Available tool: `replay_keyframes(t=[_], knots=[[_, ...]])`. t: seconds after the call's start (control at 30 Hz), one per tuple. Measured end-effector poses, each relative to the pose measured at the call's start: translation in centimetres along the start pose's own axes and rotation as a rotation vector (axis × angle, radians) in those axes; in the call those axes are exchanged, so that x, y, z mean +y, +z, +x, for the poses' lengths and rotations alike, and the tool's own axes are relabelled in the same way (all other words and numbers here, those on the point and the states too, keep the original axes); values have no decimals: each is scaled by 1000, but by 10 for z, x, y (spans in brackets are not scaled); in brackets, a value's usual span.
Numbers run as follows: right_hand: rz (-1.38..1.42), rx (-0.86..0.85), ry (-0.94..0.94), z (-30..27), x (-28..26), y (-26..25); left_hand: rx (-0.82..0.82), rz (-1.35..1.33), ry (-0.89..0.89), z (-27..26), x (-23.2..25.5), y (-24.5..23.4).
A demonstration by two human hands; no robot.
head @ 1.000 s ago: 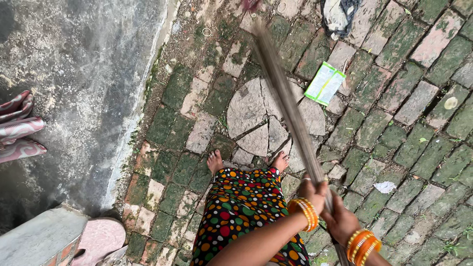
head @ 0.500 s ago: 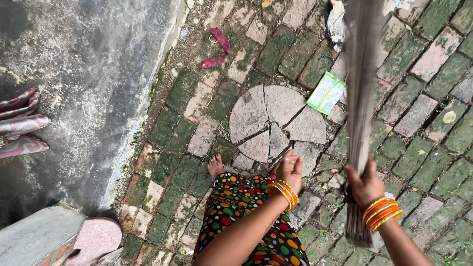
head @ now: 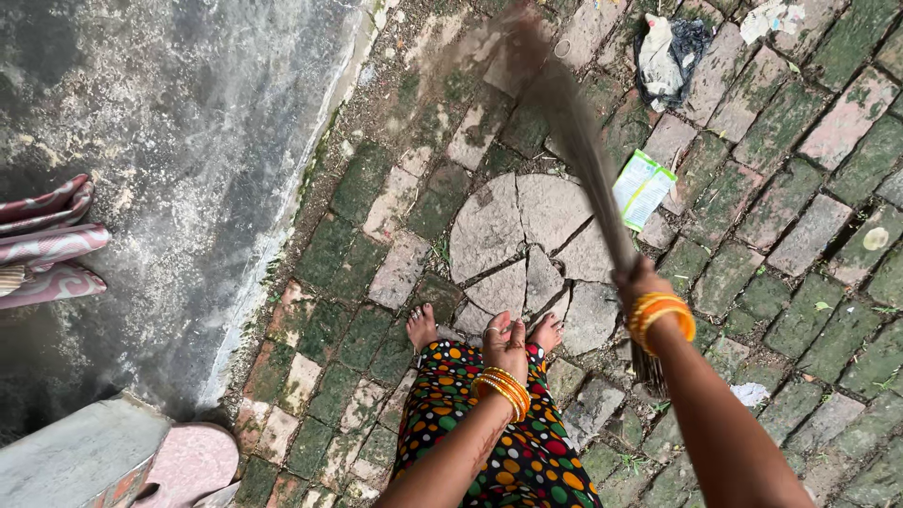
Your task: The person sweeps a brick courtyard and a nearby dirt area using a bundle of sticks as a broom, moving litter and debris across the ground.
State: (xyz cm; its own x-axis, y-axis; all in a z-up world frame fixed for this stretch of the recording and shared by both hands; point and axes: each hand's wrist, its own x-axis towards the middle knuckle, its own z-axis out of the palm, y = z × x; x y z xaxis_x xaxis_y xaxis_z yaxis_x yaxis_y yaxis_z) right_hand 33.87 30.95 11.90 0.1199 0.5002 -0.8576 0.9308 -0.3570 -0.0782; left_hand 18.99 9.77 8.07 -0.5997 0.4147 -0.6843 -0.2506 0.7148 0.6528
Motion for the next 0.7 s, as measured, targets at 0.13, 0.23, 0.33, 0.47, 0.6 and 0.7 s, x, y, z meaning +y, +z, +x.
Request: replay_keyframes(t=[0.13,0.23,0.33,0.47,0.6,0.7], knots=[[288,592,-197,14,61,-25,-23,-22,-3,2,-3,-10],[315,582,-231,-1,88,-44,3,-39,76,8,-6,-9],[283,265,-29,-47,80,-45,11,-182,65,6,-2,-7],[-175,-200,-37,-110,75,0,91,-37,180,10,21,-23],[-835,-480,-239,-118,56,31,82,14,118,2,44,-42],[-838,-355,-199,-99,51,5,69,67,49,-1,48,-51]])
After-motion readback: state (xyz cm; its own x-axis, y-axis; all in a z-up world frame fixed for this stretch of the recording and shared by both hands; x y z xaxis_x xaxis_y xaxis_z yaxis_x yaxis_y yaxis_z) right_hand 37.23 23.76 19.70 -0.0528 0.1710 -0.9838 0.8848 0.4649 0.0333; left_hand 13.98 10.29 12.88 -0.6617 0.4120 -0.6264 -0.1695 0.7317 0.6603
